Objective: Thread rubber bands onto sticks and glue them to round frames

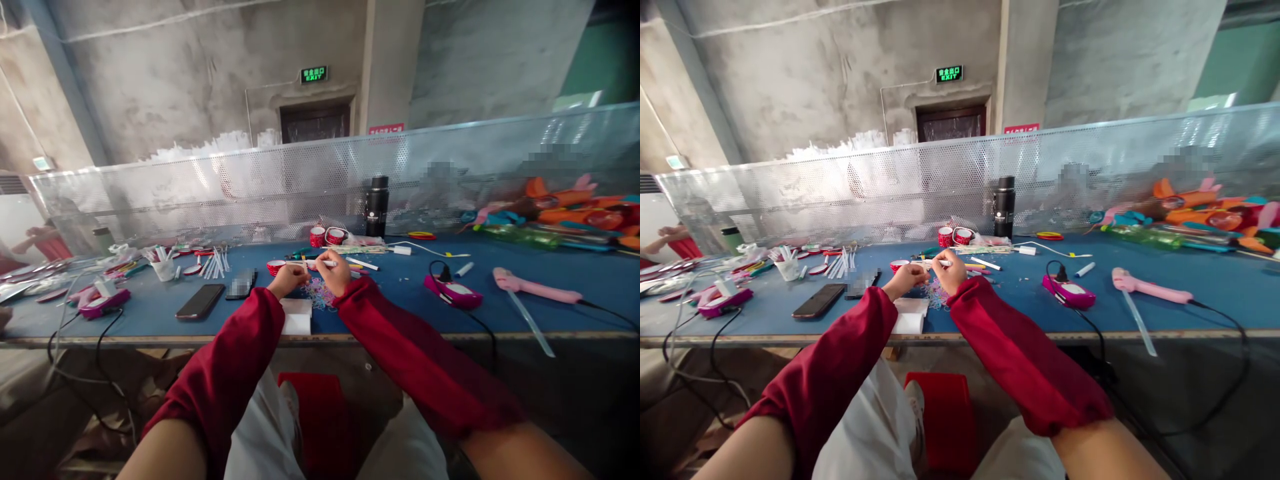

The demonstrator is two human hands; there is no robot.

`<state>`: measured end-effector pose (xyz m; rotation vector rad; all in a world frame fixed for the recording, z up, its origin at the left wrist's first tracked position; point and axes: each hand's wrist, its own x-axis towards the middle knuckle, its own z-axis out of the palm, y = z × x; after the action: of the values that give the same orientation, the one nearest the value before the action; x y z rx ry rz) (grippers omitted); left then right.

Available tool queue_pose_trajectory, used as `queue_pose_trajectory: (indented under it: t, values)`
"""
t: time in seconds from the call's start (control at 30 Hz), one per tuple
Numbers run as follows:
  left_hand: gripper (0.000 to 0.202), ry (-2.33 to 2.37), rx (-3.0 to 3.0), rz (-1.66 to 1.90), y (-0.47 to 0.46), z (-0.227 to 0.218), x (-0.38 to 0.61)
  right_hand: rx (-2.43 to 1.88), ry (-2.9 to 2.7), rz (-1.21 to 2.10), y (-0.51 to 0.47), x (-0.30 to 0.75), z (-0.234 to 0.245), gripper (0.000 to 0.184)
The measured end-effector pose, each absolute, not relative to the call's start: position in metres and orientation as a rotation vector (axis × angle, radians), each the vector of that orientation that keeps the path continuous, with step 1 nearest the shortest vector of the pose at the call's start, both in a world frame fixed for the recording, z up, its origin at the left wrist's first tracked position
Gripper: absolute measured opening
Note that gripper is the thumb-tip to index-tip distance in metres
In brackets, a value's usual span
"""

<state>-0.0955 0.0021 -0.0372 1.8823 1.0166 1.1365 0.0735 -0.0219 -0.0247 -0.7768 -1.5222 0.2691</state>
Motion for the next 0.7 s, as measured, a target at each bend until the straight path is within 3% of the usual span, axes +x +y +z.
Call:
queue_pose_trajectory:
  t: [0.2, 0.7]
  values:
    - [0.047, 1.02, 1.824, 1.136, -0.0028, -0.0323, -0.0949, -0.819, -1.453, 0.153, -0.0191, 0.0759, -0.0253, 0.014]
    - [0.047, 1.003, 1.884, 1.133, 0.0023, -0.0368, -0.0966, -0.788, -1.523, 0.216, -0.0198, 0.075, -0.0253, 0.013]
